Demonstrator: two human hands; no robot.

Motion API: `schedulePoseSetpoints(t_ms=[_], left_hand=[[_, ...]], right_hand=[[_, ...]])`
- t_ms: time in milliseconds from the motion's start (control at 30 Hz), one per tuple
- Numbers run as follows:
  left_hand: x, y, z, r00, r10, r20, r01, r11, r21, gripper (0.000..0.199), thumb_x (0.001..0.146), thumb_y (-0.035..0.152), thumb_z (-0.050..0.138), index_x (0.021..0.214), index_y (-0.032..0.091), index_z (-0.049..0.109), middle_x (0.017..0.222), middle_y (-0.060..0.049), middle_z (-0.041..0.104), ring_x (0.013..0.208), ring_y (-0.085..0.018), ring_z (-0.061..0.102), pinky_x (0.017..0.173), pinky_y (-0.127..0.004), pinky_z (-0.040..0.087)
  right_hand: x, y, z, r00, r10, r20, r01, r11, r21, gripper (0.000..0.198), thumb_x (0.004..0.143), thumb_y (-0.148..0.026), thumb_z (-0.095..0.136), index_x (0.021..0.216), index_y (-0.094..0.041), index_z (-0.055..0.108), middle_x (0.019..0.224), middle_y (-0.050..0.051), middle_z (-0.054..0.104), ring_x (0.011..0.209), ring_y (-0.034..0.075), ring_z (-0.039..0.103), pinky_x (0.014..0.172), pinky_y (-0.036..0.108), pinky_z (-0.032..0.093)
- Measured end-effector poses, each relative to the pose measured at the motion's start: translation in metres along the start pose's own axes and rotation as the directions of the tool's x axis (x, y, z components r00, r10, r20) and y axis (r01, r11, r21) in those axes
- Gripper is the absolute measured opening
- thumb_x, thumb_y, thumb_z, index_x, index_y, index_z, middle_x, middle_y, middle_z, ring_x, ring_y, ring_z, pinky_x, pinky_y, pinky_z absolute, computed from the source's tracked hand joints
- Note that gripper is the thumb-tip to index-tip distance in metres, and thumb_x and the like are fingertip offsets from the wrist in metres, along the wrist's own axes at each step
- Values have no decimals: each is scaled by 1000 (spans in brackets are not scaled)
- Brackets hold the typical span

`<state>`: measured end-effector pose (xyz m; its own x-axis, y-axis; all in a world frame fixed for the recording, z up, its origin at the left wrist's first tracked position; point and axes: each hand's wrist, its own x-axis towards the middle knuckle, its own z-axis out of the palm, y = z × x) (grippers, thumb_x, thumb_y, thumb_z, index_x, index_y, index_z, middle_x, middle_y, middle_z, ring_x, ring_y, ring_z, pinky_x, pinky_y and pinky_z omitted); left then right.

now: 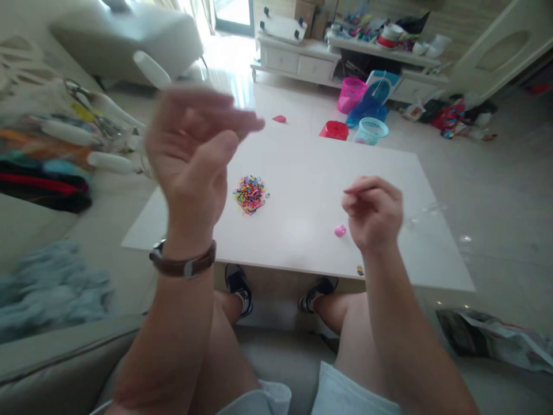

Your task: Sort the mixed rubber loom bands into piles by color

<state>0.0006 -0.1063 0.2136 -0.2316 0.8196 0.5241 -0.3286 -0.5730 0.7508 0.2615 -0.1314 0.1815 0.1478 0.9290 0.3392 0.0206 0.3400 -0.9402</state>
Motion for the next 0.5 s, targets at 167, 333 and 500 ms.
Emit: schedulePoseSetpoints(t_ms=[167, 333, 500], left_hand=[[-16, -104, -40, 873, -411, -263, 487, 699, 524, 11, 74, 24, 71, 81, 15, 69, 72, 0, 71, 72, -15, 67, 73, -30, 54], [-45, -136, -63, 713, -697, -73, 371, 287, 883, 27, 78, 36, 66, 93, 16, 76, 93, -7, 78, 89, -23, 70, 80, -31, 52], [-49, -158, -61, 647, -762, 13, 57, 65, 996, 35, 85, 38, 59, 105, 16, 76, 111, -11, 77, 103, -25, 70, 90, -31, 52]], right_hand=[[4, 90, -10, 985, 143, -94, -168, 918, -358, 21, 77, -24, 54, 81, -19, 75, 70, 2, 66, 65, 16, 59, 62, 28, 47], [16, 121, -63, 996, 77, -33, -76, 672, -737, 23, 79, -19, 53, 86, -18, 74, 90, 5, 72, 80, 18, 64, 80, 32, 50], [25, 140, -107, 925, 379, 24, -129, 374, -918, 23, 85, -29, 61, 100, -18, 74, 103, 8, 70, 89, 20, 63, 90, 34, 48]])
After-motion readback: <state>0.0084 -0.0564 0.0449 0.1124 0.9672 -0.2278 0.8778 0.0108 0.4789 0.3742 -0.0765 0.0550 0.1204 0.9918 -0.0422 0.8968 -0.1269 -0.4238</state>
